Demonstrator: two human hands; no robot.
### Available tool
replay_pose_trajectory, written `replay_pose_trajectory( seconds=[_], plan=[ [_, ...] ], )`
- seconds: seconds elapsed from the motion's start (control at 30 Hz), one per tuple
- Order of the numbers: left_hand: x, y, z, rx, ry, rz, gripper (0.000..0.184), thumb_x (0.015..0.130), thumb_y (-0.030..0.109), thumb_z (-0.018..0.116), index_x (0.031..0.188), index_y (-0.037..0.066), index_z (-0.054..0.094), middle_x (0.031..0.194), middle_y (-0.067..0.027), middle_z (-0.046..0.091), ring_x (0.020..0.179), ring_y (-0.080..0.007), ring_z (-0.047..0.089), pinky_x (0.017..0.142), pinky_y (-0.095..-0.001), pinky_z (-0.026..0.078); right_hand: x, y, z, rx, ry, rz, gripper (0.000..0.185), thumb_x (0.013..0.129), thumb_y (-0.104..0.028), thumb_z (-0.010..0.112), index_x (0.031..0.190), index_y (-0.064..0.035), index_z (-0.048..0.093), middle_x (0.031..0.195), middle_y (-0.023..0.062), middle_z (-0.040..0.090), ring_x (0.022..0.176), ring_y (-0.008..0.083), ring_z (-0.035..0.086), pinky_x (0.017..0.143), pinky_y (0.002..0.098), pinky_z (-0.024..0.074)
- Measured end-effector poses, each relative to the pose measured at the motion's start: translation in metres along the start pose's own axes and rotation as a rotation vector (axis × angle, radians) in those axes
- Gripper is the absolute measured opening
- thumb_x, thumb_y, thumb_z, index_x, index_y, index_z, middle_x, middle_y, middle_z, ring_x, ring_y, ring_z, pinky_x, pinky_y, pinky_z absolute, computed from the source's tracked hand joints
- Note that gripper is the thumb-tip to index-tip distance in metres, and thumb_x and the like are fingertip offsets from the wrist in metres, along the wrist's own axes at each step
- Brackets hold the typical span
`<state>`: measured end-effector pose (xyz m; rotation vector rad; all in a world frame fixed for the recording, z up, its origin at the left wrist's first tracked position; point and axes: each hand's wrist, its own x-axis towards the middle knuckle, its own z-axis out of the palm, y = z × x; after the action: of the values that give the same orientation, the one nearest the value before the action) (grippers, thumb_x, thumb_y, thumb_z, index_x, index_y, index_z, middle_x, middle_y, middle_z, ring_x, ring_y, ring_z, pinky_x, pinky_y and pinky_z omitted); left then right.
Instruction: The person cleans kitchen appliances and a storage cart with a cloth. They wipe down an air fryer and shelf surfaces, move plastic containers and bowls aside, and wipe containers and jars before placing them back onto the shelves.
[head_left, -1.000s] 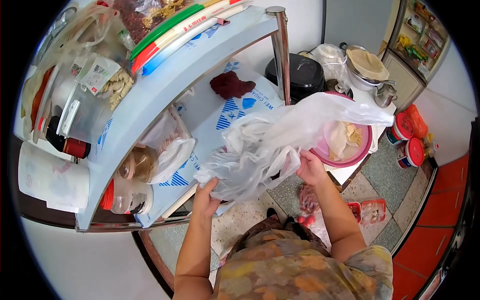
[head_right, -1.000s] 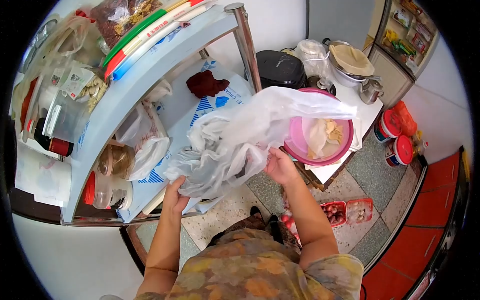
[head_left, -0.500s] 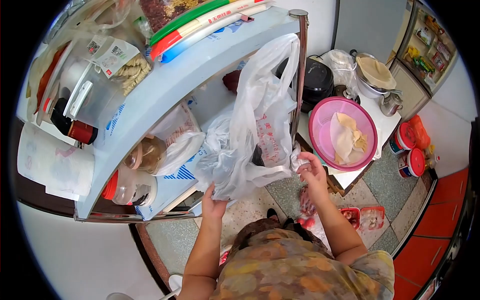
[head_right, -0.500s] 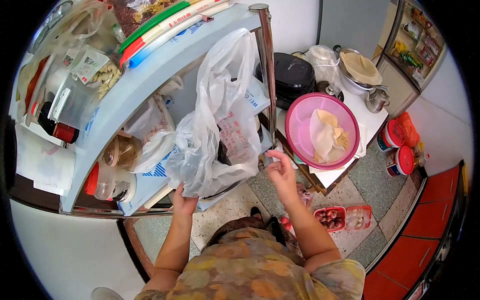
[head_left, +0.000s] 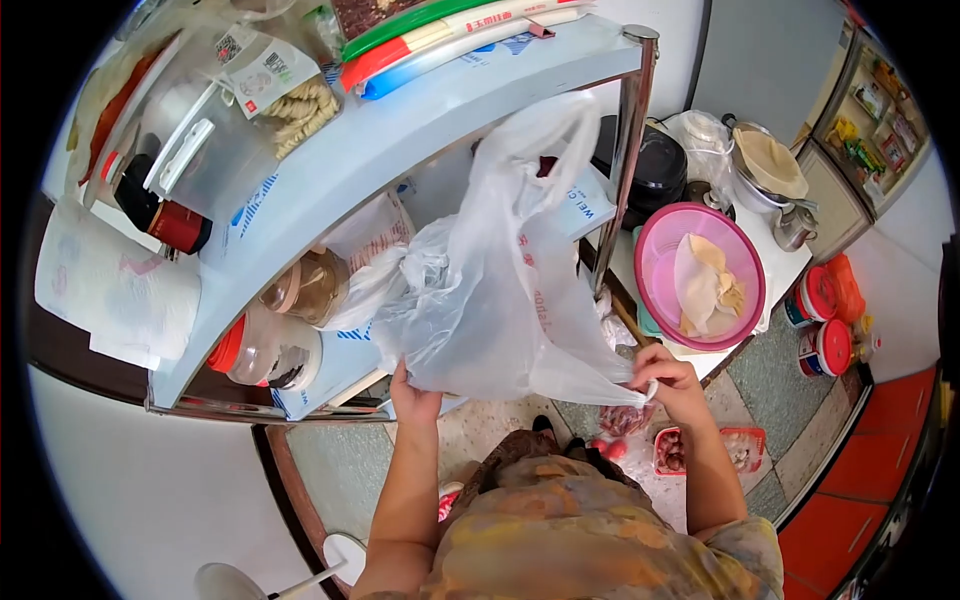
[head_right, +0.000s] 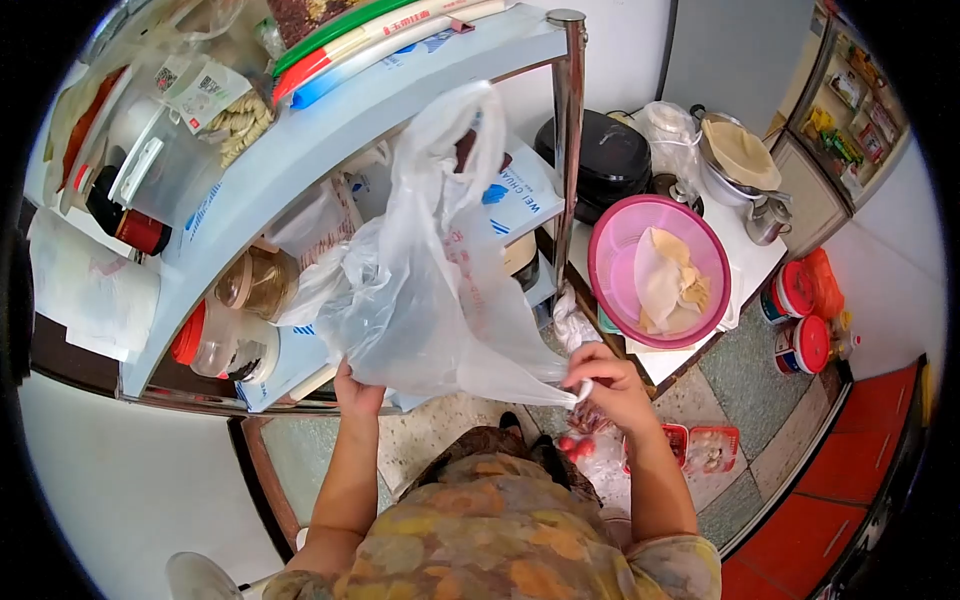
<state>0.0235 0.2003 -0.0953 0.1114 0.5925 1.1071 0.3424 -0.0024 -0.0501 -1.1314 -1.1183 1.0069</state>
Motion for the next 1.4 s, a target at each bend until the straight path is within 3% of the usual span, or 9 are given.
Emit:
replay_pose_trajectory(
  seconds=[0.2,0.33,0.4,0.57,0.7,0.8,1.0,1.17,1.4],
  plan=[
    [0.009,-0.007,0.003,0.014,0.122,0.01,0.035,0.086,0.012,0.042,0.116,-0.005,0.047,0.121,-0.0179,0.051,0.115,-0.0304,0.046,0.1,-0.0434,0.034,-0.017,0.046,-0.006,1.034,0.331,0.092,0.01,0.074,-0.002,0.057,0.083,-0.0031,0.06,0.102,0.009,0.053,0.093,0.0233,0.055,0.08,0.0369,0.0487],
    [0.012,-0.017,-0.003,0.058,0.107,0.065,0.035,0.086,0.011,0.043,0.116,-0.005,0.047,0.12,-0.0175,0.051,0.115,-0.0302,0.046,0.1,-0.0438,0.034,-0.019,0.072,-0.008,1.292,0.561,0.163,0.041,0.071,0.005,0.047,0.111,-0.0049,0.051,0.111,0.011,0.052,0.103,0.0276,0.052,0.091,0.0409,0.0432],
    [0.016,-0.016,-0.013,0.075,0.068,0.037,0.036,0.085,0.01,0.043,0.118,-0.004,0.046,0.122,-0.0163,0.05,0.116,-0.0295,0.045,0.1,-0.0434,0.034,-0.025,0.097,-0.012,1.21,0.465,0.325,0.058,0.068,0.007,0.046,0.124,-0.0101,0.043,0.12,0.011,0.049,0.111,0.0279,0.047,0.094,0.0443,0.0406],
    [0.009,-0.024,-0.018,0.103,0.06,0.047,0.041,0.085,0.01,0.042,0.125,0.001,0.04,0.126,-0.014,0.047,0.118,-0.0291,0.044,0.101,-0.0443,0.032,-0.016,0.09,0.032,1.056,0.05,0.711,0.048,0.08,-0.009,0.054,0.126,-0.0139,0.04,0.127,0.0064,0.044,0.115,0.0247,0.044,0.096,0.0488,0.0352],
    [0.0,-0.039,-0.029,0.147,0.007,-0.02,0.045,0.085,0.01,0.042,0.129,0.006,0.036,0.129,-0.012,0.045,0.119,-0.0291,0.042,0.101,-0.0463,0.031,0.012,0.085,0.08,1.15,-0.05,0.714,0.046,0.084,-0.017,0.055,0.127,-0.0163,0.038,0.127,0.006,0.044,0.114,0.0231,0.044,0.095,0.0493,0.0342],
    [-0.011,-0.046,-0.04,0.206,-0.056,-0.109,0.051,0.083,0.011,0.047,0.131,0.007,0.033,0.132,-0.0113,0.041,0.121,-0.0286,0.039,0.1,-0.0472,0.031,0.036,0.085,0.092,1.111,0.147,0.676,0.045,0.084,-0.015,0.053,0.127,-0.0137,0.04,0.125,0.0067,0.047,0.112,0.0229,0.046,0.094,0.0459,0.0356],
    [-0.035,-0.015,-0.05,0.661,0.033,-0.214,0.062,0.08,0.011,0.055,0.136,0.015,0.028,0.132,-0.0104,0.037,0.119,-0.0252,0.038,0.098,-0.0466,0.03,0.048,0.084,0.056,0.867,0.3,0.598,0.045,0.082,-0.01,0.047,0.125,0.0016,0.039,0.122,0.0143,0.05,0.113,0.0286,0.047,0.097,0.0426,0.0357],
    [-0.026,-0.013,-0.017,1.079,-0.232,-0.098,0.08,0.081,0.041,0.06,0.14,0.013,0.015,0.14,-0.0141,0.026,0.129,-0.0268,0.024,0.101,-0.0433,0.025,0.051,0.062,0.027,0.806,0.186,0.596,0.04,0.081,-0.006,0.048,0.119,0.0032,0.044,0.112,0.0132,0.055,0.102,0.0256,0.055,0.09,0.0378,0.0426],
    [0.019,-0.06,-0.006,0.904,-0.099,-0.318,0.076,0.08,0.043,0.061,0.139,0.017,0.021,0.138,-0.0066,0.031,0.128,-0.0253,0.025,0.102,-0.0429,0.022,0.059,0.046,0.012,0.897,-0.098,0.609,0.043,0.08,-0.009,0.05,0.121,0.0026,0.045,0.113,0.012,0.056,0.103,0.0246,0.055,0.09,0.038,0.0424]
  ],
)
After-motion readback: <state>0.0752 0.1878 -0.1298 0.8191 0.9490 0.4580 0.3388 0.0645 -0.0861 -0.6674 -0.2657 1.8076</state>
